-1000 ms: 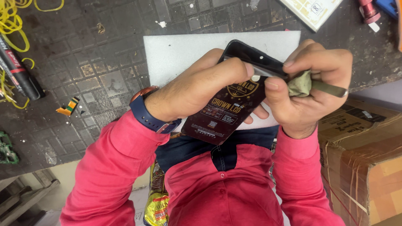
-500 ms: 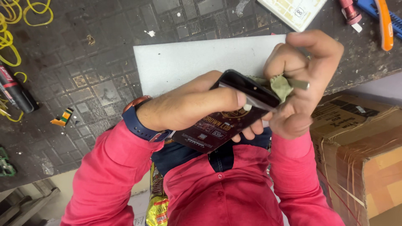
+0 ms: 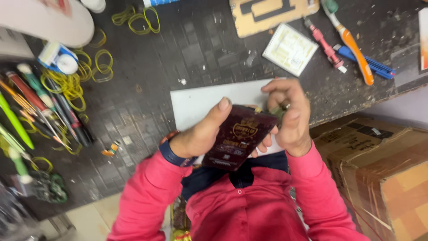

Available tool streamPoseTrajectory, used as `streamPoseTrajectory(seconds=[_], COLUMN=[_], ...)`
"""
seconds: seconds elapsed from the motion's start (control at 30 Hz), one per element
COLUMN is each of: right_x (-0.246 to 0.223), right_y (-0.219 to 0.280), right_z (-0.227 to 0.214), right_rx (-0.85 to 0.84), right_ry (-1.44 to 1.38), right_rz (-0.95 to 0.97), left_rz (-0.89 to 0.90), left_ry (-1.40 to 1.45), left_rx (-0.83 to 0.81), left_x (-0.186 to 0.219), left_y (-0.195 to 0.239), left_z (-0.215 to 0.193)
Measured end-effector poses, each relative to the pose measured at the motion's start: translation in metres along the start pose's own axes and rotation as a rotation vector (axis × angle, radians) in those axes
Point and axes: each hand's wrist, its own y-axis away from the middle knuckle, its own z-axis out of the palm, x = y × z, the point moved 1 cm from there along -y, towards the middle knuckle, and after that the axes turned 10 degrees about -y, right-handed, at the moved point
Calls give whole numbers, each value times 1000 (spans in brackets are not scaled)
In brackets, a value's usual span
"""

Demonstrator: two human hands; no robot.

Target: The person works on a disassembled mobile phone using tweezers to adjust internal components and ribbon cables. They wipe the interior and exterior surfaces with a cloth, then place a new battery into the chassis.

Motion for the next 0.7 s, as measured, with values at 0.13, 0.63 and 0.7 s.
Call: streamPoseTrajectory(seconds=[0.13, 0.63, 0.7], right_x=[2, 5, 5], right_y=[3, 4, 4], right_z=[-2, -2, -2], right_rx=[-23, 4, -1], right_ry=[12, 104, 85], right_rz=[9, -13, 13], left_rz=[49, 78, 112], left_ry=[7, 163, 202], left_rx=[17, 248, 264], left_x=[-3, -8, -7], left_y=[4, 0, 2], left_z=[-1, -31, -26])
